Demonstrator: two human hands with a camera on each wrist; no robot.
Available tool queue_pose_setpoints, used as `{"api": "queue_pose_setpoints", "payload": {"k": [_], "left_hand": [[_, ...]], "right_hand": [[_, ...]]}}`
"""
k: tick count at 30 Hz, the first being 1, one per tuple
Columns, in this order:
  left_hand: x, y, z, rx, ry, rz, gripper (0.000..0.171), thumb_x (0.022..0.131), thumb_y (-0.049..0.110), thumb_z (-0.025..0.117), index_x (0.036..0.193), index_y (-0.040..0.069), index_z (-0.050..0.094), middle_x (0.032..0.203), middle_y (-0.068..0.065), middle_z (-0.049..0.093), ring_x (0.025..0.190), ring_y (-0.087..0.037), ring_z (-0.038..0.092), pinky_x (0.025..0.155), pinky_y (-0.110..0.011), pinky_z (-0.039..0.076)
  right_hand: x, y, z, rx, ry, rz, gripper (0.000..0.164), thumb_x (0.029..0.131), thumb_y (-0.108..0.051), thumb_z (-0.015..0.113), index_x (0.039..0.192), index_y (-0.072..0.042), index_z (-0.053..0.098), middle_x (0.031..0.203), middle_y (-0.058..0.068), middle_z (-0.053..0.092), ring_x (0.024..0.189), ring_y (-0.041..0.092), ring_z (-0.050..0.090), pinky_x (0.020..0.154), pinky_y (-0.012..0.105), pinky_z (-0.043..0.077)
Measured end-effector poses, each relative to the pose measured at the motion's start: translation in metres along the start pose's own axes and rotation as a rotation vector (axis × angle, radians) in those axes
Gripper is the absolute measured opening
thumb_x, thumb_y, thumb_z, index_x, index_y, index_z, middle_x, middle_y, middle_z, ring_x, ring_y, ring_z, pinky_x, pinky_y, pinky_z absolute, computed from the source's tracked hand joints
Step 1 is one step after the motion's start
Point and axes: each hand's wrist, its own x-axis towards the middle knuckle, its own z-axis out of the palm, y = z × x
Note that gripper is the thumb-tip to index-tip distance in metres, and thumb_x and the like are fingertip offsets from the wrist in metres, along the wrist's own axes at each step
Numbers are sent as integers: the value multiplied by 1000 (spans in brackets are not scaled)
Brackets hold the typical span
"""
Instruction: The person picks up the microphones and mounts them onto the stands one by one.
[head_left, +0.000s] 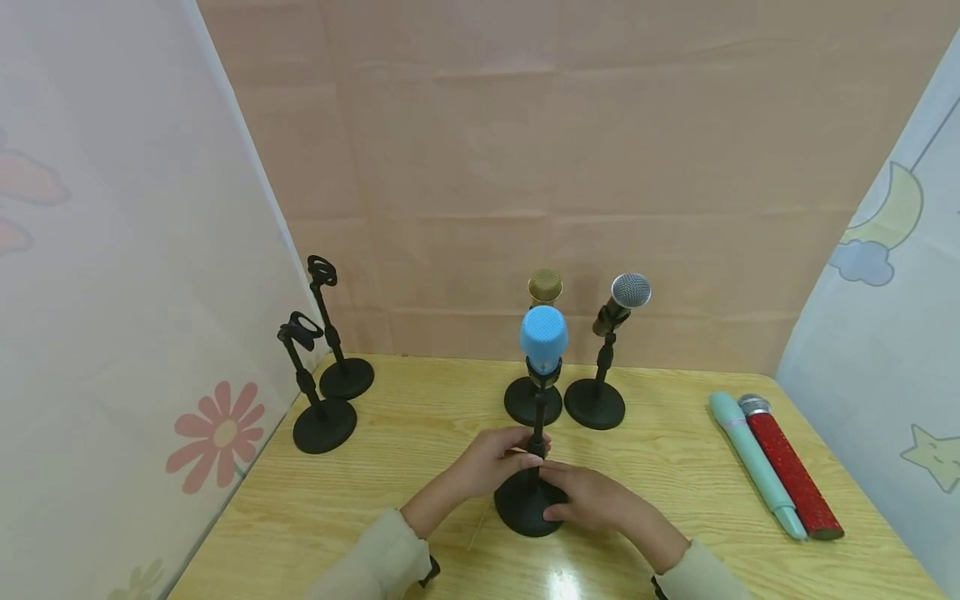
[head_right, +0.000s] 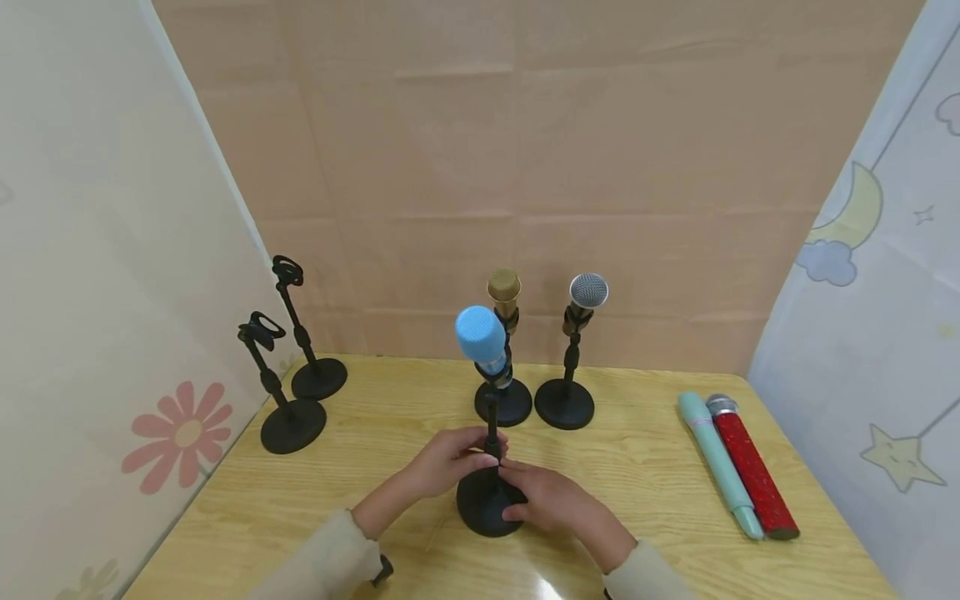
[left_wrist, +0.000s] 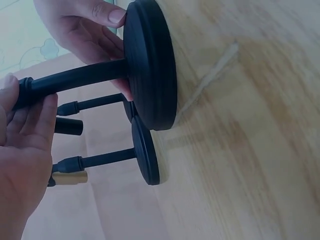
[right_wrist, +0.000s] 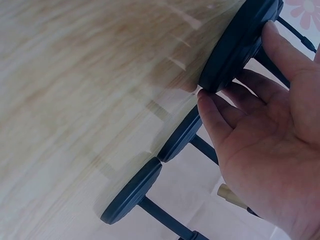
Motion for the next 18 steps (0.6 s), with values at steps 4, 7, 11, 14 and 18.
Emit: {"api": "queue_pose_setpoints", "payload": {"k": [4,7,11,14,18], "left_hand": [[0,1,1,11,36,21,30,97,17,66,126,7,69,118,-5,73,110,-10,68,87,-18,54],[0,1,3,7,67,11,29,96,17,68,124,7,70,115,-4,74,108,-9,69,85,-18,55],[1,1,6,-11,106,-32,28,94,18,72,120,7,72,110,-3,74,104,-9,69,83,-18,55],[1,2,7,-25,136,-63,26,91,18,76,114,8,72,105,-1,75,99,-8,70,82,-18,56],[2,2,9,-30,179,-85,23,87,19,80,106,11,69,98,1,74,92,-5,69,81,-18,56]], "right_hand": [[0,-1,-1,0,-1,-4,68,93,-36,73,144,4,53,151,21,49,136,39,51,108,54,43],[0,-1,-1,2,-3,-1,67,93,-35,73,144,3,53,152,20,48,137,38,50,108,54,43],[-1,1,1,2,5,-5,66,94,-34,72,145,3,52,152,20,48,137,38,49,109,53,42],[-2,0,1,6,11,-12,66,94,-34,72,144,4,52,152,20,48,137,38,49,109,53,42],[-2,-1,1,15,14,-12,66,94,-33,73,145,4,52,152,19,48,138,38,48,110,53,42]]}}
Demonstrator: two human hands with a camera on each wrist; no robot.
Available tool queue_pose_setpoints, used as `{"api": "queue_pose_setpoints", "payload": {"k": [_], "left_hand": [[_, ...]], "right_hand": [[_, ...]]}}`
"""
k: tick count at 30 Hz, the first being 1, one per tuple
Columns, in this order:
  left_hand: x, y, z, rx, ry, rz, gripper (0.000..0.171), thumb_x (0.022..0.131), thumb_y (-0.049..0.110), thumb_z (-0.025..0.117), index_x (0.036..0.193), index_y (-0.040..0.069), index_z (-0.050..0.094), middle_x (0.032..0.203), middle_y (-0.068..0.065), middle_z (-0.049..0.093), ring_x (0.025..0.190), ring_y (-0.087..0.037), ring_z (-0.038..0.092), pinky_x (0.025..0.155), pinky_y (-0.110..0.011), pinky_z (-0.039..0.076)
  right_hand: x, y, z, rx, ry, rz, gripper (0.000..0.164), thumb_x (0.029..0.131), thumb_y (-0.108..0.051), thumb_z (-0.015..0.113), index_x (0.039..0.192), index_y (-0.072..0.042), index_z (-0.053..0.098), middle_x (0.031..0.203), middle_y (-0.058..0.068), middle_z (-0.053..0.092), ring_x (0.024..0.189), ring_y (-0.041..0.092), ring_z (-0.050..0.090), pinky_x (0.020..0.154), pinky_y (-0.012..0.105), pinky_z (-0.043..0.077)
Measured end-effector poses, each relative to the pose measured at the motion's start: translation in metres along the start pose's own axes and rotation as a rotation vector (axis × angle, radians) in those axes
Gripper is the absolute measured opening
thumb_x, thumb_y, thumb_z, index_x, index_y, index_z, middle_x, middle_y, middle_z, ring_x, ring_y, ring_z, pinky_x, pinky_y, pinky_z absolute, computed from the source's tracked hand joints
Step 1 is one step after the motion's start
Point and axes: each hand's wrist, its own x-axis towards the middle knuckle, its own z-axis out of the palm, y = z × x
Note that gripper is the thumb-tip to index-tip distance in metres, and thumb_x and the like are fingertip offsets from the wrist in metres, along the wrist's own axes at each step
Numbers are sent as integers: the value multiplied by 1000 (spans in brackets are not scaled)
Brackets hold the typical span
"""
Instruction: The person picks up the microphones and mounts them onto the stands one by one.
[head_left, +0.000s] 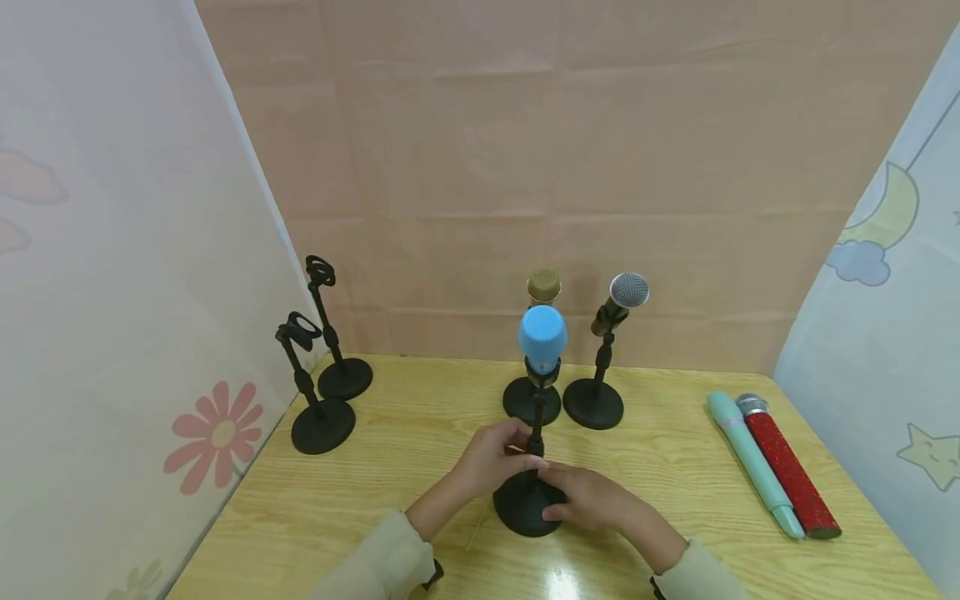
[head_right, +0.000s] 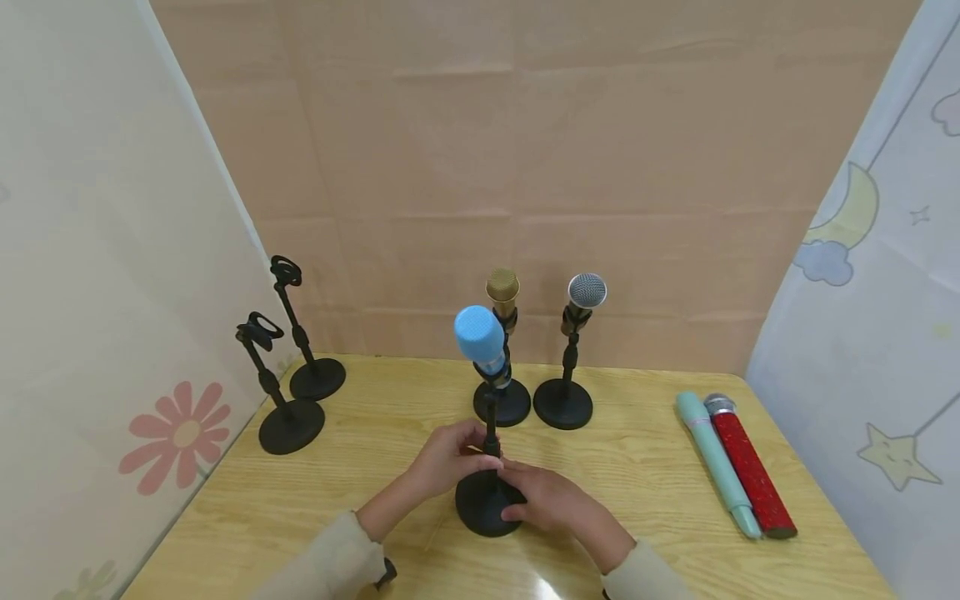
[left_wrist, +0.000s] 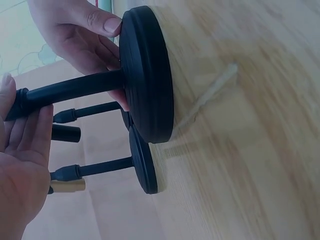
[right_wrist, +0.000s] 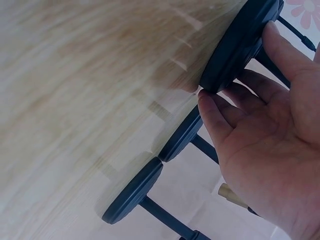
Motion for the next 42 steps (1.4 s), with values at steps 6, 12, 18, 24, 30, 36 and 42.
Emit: {"api": "queue_pose_setpoints", "payload": {"k": [6,12,18,24,30,36,42], "left_hand": [[0,0,4,-8,46,2,26,83,20,85,98,12,64,92,2,72,86,-4,68,79,-18,56],[0,2,7,12,86,-3,31,81,21,87,94,12,60,91,2,71,84,-5,68,77,-20,57],[-1,1,8,14,100,-7,30,82,21,86,94,13,60,90,3,69,85,-4,67,77,-19,56],[0,-1,9,33,97,42,28,85,23,84,96,12,62,93,2,69,87,-5,67,81,-21,56],[0,-4,3,59,-37,97,19,96,22,72,110,12,65,104,1,71,98,-6,67,90,-23,55],[0,-3,-5,65,-201,154,29,104,19,56,132,9,59,126,-9,67,116,-11,64,100,-27,51],[-2,-2,-3,-3,-132,79,46,97,24,71,135,8,51,125,-7,63,107,-11,65,98,-27,52]], "right_hand": [[1,0,0,3,0,2,67,94,-31,73,147,3,50,152,18,48,139,36,47,110,53,41],[0,0,1,-1,-12,26,68,94,-34,72,147,3,50,151,19,49,139,37,47,111,53,41],[0,0,0,5,-32,36,68,94,-36,71,147,2,50,151,20,49,139,38,47,111,54,40],[0,1,0,0,-31,33,68,94,-37,71,146,2,51,151,20,49,139,38,47,110,54,41],[-1,0,0,1,-43,39,67,95,-38,70,146,1,51,154,18,46,139,39,47,110,54,41],[-1,0,-1,7,-36,45,67,95,-36,70,148,0,50,154,19,46,139,39,47,110,56,41],[0,0,0,18,-19,31,67,95,-34,71,151,-4,48,155,16,46,139,38,47,109,55,41]]}}
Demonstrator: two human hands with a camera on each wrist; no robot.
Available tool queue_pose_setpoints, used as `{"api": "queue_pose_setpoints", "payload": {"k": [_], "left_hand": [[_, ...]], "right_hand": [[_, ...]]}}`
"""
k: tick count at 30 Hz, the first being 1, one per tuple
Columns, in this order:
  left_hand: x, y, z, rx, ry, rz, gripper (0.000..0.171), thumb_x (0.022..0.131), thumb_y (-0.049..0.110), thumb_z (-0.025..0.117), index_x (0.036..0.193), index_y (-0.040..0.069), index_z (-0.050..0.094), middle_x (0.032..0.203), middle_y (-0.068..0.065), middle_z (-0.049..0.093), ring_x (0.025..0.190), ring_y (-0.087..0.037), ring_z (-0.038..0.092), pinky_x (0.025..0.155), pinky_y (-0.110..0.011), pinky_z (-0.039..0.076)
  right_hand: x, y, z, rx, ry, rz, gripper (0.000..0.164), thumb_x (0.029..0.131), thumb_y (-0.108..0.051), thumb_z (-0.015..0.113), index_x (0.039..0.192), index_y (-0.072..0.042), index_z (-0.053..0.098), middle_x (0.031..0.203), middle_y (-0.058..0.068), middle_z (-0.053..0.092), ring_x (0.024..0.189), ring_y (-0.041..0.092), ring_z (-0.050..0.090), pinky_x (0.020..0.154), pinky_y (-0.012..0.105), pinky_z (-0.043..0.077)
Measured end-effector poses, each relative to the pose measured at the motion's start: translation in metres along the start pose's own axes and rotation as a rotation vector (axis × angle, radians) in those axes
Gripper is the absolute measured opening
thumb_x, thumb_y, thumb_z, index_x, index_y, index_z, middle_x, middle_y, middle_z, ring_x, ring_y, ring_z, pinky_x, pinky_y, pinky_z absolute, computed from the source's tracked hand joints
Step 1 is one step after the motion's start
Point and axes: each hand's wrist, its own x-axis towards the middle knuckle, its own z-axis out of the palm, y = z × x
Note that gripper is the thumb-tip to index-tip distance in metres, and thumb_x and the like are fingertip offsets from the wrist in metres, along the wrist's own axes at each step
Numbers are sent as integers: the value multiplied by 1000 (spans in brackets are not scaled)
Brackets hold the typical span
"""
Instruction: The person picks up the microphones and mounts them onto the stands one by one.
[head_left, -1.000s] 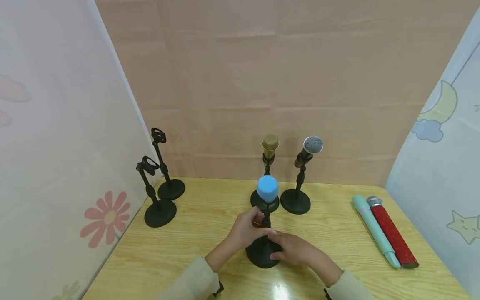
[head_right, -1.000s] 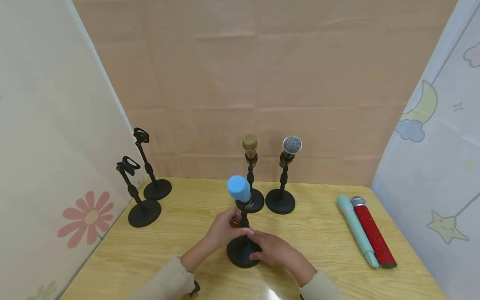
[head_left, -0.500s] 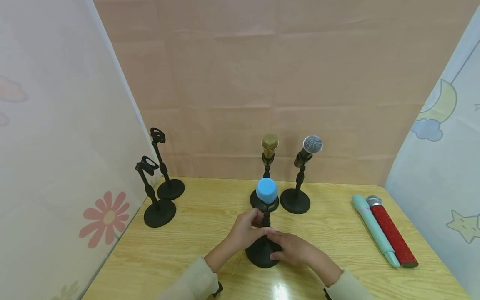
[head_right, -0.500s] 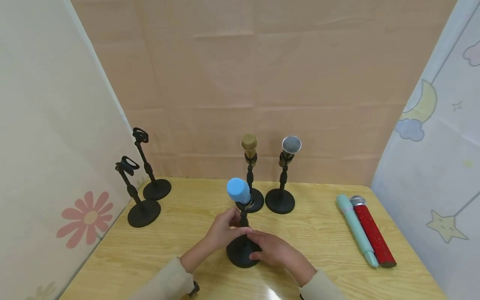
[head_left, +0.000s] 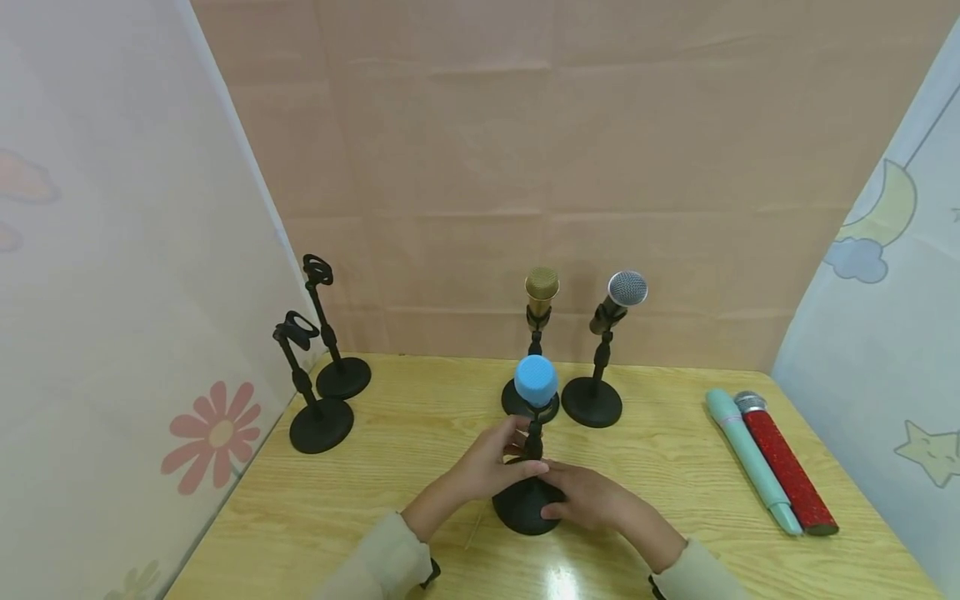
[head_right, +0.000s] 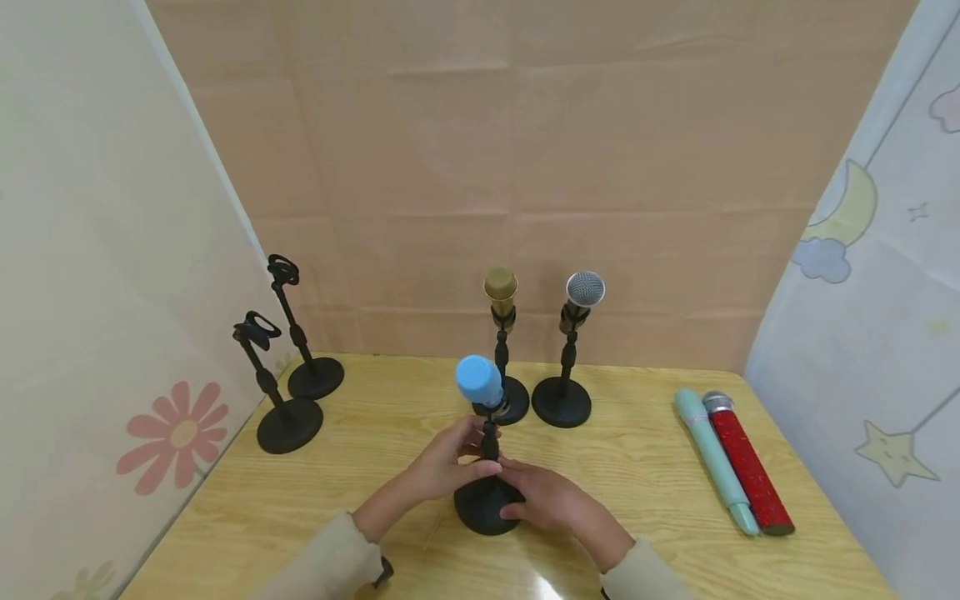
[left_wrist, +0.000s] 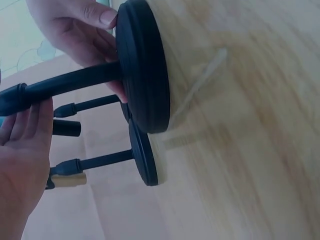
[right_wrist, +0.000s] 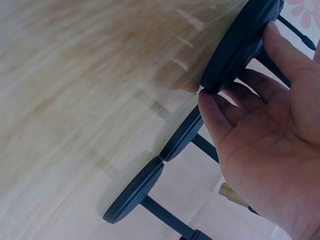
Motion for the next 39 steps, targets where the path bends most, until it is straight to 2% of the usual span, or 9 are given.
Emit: {"api": "queue_pose_setpoints", "payload": {"k": [4,8,13,16,19,22,27,32,39], "left_hand": [[0,2,5,13,71,-27,35,94,24,75,121,10,58,112,-1,66,98,-7,65,93,-25,54],[0,2,7,48,97,-11,22,95,21,72,113,12,63,105,2,69,97,-5,66,92,-23,54],[1,1,6,66,59,37,22,98,20,67,117,11,64,111,-3,72,103,-7,67,93,-23,53],[1,0,3,96,-4,29,27,100,24,64,122,10,64,118,-5,71,110,-10,66,94,-25,54],[-1,-5,1,201,-87,-10,33,100,29,64,127,9,65,124,-3,69,117,-12,63,96,-28,54],[-7,-10,1,391,-149,-66,40,97,37,67,128,11,66,125,0,67,119,-12,60,97,-30,53],[-19,-14,5,636,-187,-167,57,90,49,73,132,12,65,131,0,64,115,-14,57,95,-31,53],[-24,-14,10,732,-212,-240,72,85,58,74,139,11,62,137,-1,62,113,-15,55,91,-33,54],[-28,-16,14,795,-242,-256,82,83,63,72,144,10,57,143,-3,58,119,-17,54,94,-33,54]], "right_hand": [[0,-1,0,-12,-6,-6,68,95,-35,71,149,0,49,153,19,47,138,39,48,109,55,42],[-1,-2,0,-13,-24,3,68,95,-37,70,146,3,51,154,20,46,138,41,47,109,55,41],[-1,-1,0,-5,-22,13,68,94,-37,71,146,2,51,155,19,44,138,40,47,109,56,41],[-2,0,0,-7,-16,17,67,95,-37,70,147,0,50,155,18,44,139,39,47,110,56,41],[-2,-1,0,9,-13,17,67,96,-36,69,150,-2,48,156,17,43,140,39,46,111,56,40],[-2,-2,0,23,-14,15,66,97,-36,67,151,-3,47,157,16,42,141,39,44,111,56,40],[-4,-3,1,1,-14,17,64,98,-36,65,149,-1,48,158,16,42,141,38,44,111,55,40],[-5,-1,3,-6,-5,9,63,99,-34,64,150,-1,47,158,17,41,142,37,43,111,55,40],[-4,-2,3,-13,-8,-4,65,100,-35,62,152,-2,44,159,17,39,143,37,42,112,54,39]]}}
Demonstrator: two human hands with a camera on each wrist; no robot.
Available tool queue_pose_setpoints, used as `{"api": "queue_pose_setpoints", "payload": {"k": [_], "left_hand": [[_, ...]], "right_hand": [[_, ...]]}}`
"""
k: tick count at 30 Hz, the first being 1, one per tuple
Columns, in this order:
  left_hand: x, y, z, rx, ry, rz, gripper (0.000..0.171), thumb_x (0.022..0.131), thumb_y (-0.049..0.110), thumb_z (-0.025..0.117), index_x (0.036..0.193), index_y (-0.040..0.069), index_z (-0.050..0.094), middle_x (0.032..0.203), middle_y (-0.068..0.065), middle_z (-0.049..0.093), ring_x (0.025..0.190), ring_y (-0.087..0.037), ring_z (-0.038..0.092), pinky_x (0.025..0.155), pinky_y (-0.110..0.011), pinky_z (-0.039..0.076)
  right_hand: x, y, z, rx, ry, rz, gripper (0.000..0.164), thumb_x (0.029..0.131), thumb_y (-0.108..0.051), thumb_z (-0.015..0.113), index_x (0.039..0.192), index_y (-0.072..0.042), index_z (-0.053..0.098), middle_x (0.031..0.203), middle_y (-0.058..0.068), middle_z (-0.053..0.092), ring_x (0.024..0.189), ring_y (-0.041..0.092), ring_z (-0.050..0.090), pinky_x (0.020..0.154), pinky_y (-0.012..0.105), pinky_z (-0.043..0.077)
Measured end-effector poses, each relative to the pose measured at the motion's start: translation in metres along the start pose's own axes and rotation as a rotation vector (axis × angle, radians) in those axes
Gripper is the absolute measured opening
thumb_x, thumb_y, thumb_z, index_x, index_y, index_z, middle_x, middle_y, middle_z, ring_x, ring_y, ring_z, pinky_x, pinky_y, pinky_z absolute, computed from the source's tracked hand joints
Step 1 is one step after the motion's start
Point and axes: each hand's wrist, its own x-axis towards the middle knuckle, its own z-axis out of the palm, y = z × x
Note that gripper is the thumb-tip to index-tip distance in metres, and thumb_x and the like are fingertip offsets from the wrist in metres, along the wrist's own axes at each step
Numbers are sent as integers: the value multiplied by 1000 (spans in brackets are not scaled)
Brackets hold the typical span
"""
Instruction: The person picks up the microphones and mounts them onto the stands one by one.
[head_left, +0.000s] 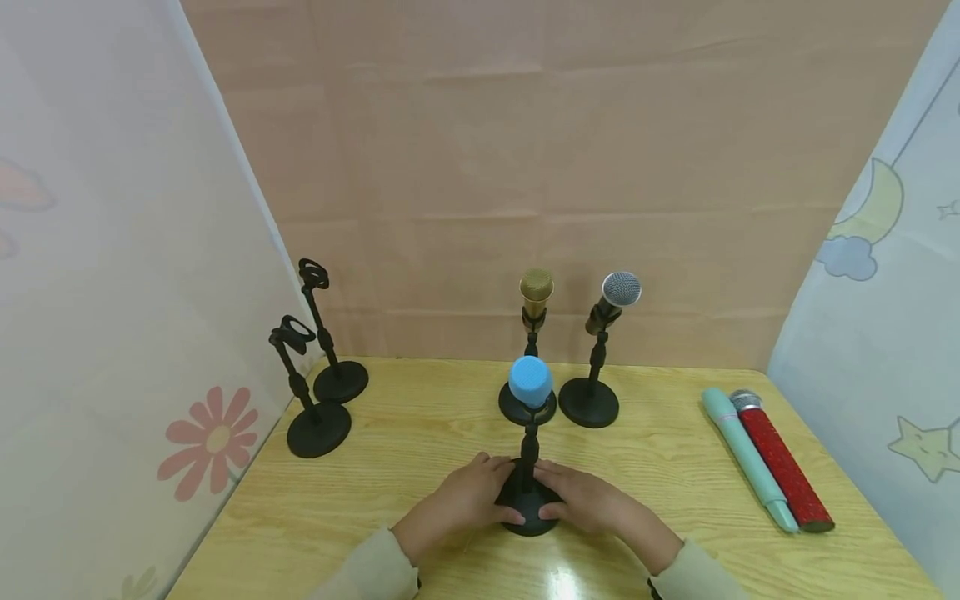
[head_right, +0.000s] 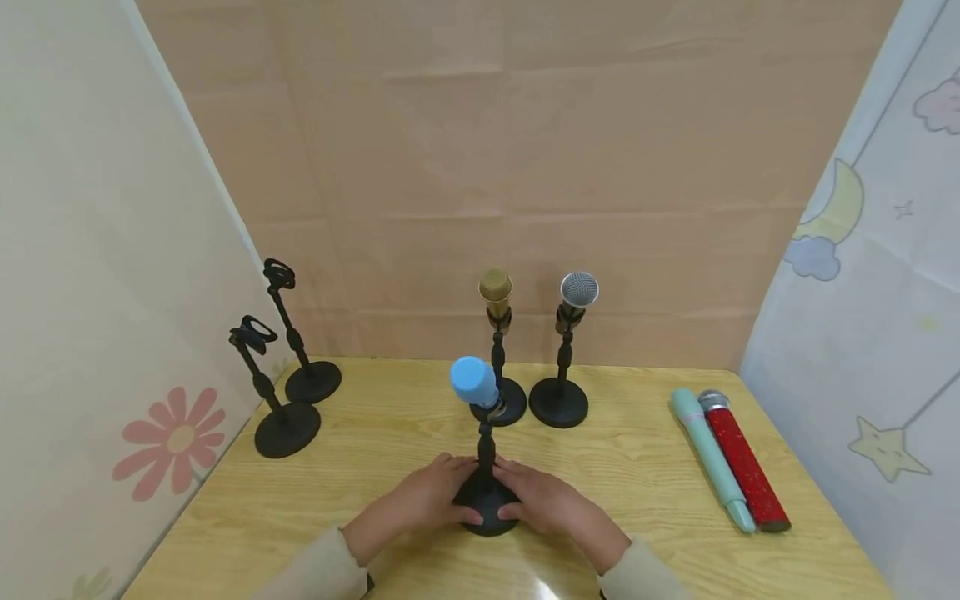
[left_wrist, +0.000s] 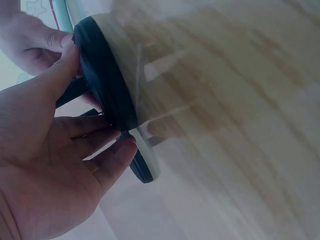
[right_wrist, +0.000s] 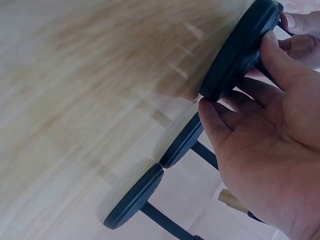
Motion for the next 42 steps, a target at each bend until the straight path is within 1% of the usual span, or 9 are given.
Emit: {"api": "queue_pose_setpoints", "payload": {"k": [7,10,14,19,23,28,35,42], "left_hand": [[-1,-2,3,27,-15,7,86,86,64,68,148,7,51,149,-6,52,124,-19,52,99,-32,52],[1,-5,6,35,-24,-6,88,87,65,66,150,7,48,152,-7,49,127,-20,50,101,-33,50],[3,-11,7,57,-26,-17,88,88,67,62,152,8,46,154,-8,47,129,-23,50,102,-34,50],[4,-16,4,70,-32,-27,89,88,68,62,152,8,46,154,-10,47,132,-27,49,103,-37,50],[6,-18,3,70,-44,-46,90,88,68,62,153,9,46,154,-9,46,132,-26,49,103,-37,49],[7,-21,0,56,-45,-66,89,88,67,63,153,8,45,155,-10,46,133,-26,47,104,-38,49],[10,-31,-2,40,-44,-76,89,89,64,64,154,7,43,157,-12,43,136,-28,46,106,-39,48],[18,-42,-8,-54,-65,-124,86,91,56,67,155,4,41,159,-15,39,142,-34,40,110,-45,44]], "right_hand": [[5,-3,-1,0,-2,-10,63,100,-34,62,152,-1,44,160,16,38,144,36,42,113,53,39],[8,-5,-2,-1,1,-22,63,101,-33,62,151,0,45,160,16,37,143,36,42,113,53,39],[16,-7,-4,-16,4,-43,62,101,-31,62,150,3,45,159,20,38,143,38,42,112,53,39],[27,-9,-4,-9,-7,-26,63,101,-31,62,151,3,44,160,19,36,144,37,40,113,53,38],[33,-10,-3,-4,-8,-7,63,100,-31,63,151,1,44,161,17,35,145,35,40,114,52,38],[39,-11,-3,-5,0,6,63,100,-31,64,151,1,44,161,16,35,145,35,40,114,52,37],[51,-13,-4,9,-1,16,63,100,-31,63,152,-2,44,163,13,33,146,33,38,115,52,37],[69,-12,-6,23,0,39,65,100,-30,63,154,-3,41,164,12,30,147,33,36,116,51,36]]}}
